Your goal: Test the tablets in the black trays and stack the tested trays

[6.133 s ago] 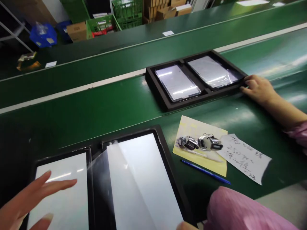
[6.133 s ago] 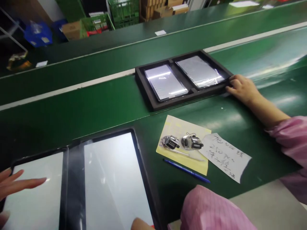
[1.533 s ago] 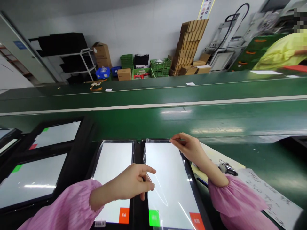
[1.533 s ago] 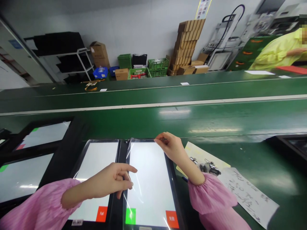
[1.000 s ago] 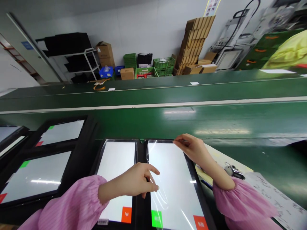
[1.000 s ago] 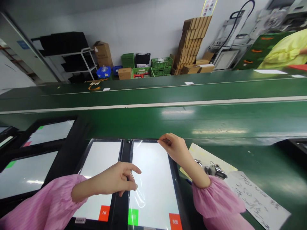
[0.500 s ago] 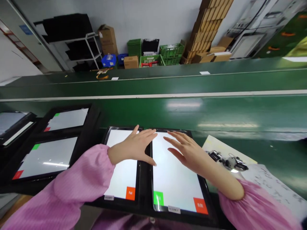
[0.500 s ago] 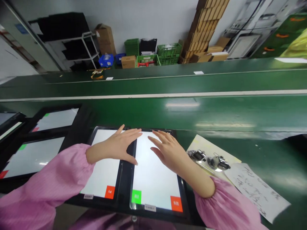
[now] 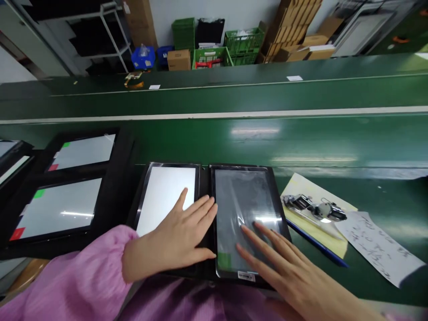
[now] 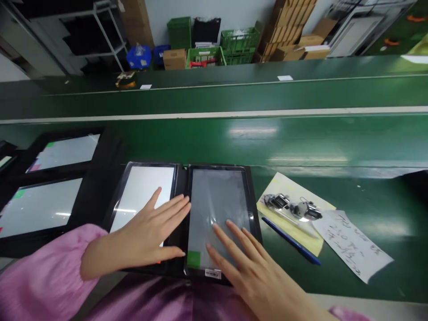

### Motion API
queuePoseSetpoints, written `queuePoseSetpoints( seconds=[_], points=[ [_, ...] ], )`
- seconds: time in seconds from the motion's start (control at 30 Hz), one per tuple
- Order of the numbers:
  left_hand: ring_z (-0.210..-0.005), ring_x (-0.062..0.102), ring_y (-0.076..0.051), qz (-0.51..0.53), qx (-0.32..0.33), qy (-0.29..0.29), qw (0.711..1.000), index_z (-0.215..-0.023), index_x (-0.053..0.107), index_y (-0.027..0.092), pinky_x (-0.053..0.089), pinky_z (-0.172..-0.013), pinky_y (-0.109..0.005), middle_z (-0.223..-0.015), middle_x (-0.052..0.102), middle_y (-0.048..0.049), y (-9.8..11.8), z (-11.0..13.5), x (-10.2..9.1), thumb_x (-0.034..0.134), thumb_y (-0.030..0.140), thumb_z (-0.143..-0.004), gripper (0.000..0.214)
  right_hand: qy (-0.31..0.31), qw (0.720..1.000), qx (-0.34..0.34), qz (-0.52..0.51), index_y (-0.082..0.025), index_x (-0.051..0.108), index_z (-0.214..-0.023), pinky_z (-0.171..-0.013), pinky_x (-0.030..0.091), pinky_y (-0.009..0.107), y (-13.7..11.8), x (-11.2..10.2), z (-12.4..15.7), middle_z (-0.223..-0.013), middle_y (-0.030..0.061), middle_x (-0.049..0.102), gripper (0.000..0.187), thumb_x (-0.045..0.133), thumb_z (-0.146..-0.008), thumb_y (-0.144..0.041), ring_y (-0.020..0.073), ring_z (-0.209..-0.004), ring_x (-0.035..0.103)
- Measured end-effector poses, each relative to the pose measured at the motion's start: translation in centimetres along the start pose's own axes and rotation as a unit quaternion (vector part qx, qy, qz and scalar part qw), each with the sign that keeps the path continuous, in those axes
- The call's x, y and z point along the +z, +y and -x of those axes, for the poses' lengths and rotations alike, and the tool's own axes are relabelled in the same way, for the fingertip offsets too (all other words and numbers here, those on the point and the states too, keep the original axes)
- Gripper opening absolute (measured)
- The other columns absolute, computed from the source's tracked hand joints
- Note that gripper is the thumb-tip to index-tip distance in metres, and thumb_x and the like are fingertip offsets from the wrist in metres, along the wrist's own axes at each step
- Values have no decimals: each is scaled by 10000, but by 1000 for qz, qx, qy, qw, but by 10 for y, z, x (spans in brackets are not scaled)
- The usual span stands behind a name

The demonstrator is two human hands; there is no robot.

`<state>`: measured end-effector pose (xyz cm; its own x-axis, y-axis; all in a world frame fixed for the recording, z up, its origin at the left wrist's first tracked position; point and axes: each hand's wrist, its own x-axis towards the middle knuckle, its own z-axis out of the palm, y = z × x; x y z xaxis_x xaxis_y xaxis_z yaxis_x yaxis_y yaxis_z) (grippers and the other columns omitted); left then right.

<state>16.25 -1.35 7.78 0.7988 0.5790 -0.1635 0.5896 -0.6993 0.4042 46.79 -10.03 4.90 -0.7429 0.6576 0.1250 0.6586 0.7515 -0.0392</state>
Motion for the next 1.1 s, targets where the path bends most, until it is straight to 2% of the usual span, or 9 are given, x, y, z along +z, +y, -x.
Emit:
queuePoseSetpoints(
  seconds=[0.17,0.3,0.43,0.53,0.7,0.8,0.87,1.03,1.1],
  points=[
    [-1390,656,-307,-42,49,103,993,-1404,677,162,279,-1340,-568,-1395,742,-138,-6,52,-4,576,387,-1086,402,-50,991,-92,-87,-328,696,-1433,-895,689,378,12,-21,8,-1528,-13,625,516,722,-919,-363,270,-1283,702],
    [-1157,768,-293,-98,-74,234,964,-1242,763,209,467,-1202,-547,-1221,818,-85,-67,66,-24,542,383,-1086,322,-121,957,19,-264,-393,695,-1419,-924,662,352,38,-40,-26,-1315,-20,766,391,646,-1035,-334,232,-1121,770],
    [-1249,700,-378,-61,-290,277,914,-1361,701,147,563,-1070,-537,-1385,725,-174,-129,46,-47,504,536,-1013,558,-22,961,101,-256,-299,772,-1294,-983,627,429,76,-30,-83,-1231,53,786,319,546,-1074,-353,271,-1092,763],
    [-1148,739,-344,-17,-316,275,908,-1220,763,177,584,-1034,-484,-1264,778,-138,-145,34,-55,512,531,-970,500,52,972,139,-180,-230,773,-1278,-1046,577,528,111,-12,-113,-1263,120,765,358,507,-1051,-311,335,-1171,717],
    [-1133,735,-328,7,-274,319,907,-911,807,248,550,-1079,-486,-1175,817,-79,-133,35,-55,577,495,-921,338,52,971,176,-151,-193,786,-1240,-1027,558,574,148,5,-139,-1265,155,756,364,517,-1047,-344,377,-1163,707],
    [-1075,755,-303,144,-269,316,898,-953,815,241,586,-1016,-446,-1143,830,-74,-118,40,-58,664,527,-892,329,42,973,158,-163,-242,792,-1228,-1045,564,517,142,3,-148,-1250,105,768,317,558,-1046,-353,318,-1156,716],
    [-1014,770,-282,251,-259,284,889,-951,814,235,614,-931,-401,-1092,836,-77,-105,48,-62,715,534,-874,324,44,975,152,-159,-285,764,-1304,-1068,541,581,127,-2,-145,-1343,103,731,340,661,-1004,-408,355,-1239,675],
    [-813,734,-220,349,-222,226,882,-734,681,243,601,-796,-337,-818,778,-29,-63,98,-63,793,321,-783,145,-54,985,96,-134,-461,377,-1656,-1123,421,790,89,-5,-109,-1742,127,339,1362,1059,-482,-566,549,-1525,378],
    [-773,712,-211,331,-237,188,894,-739,675,249,592,-765,-332,-782,751,-13,-45,125,-54,821,292,-766,155,-60,984,121,-117,-459,311,-1680,-1114,390,829,91,2,-99,-1765,146,278,1421,1064,-477,-519,579,-1554,304]
  ],
)
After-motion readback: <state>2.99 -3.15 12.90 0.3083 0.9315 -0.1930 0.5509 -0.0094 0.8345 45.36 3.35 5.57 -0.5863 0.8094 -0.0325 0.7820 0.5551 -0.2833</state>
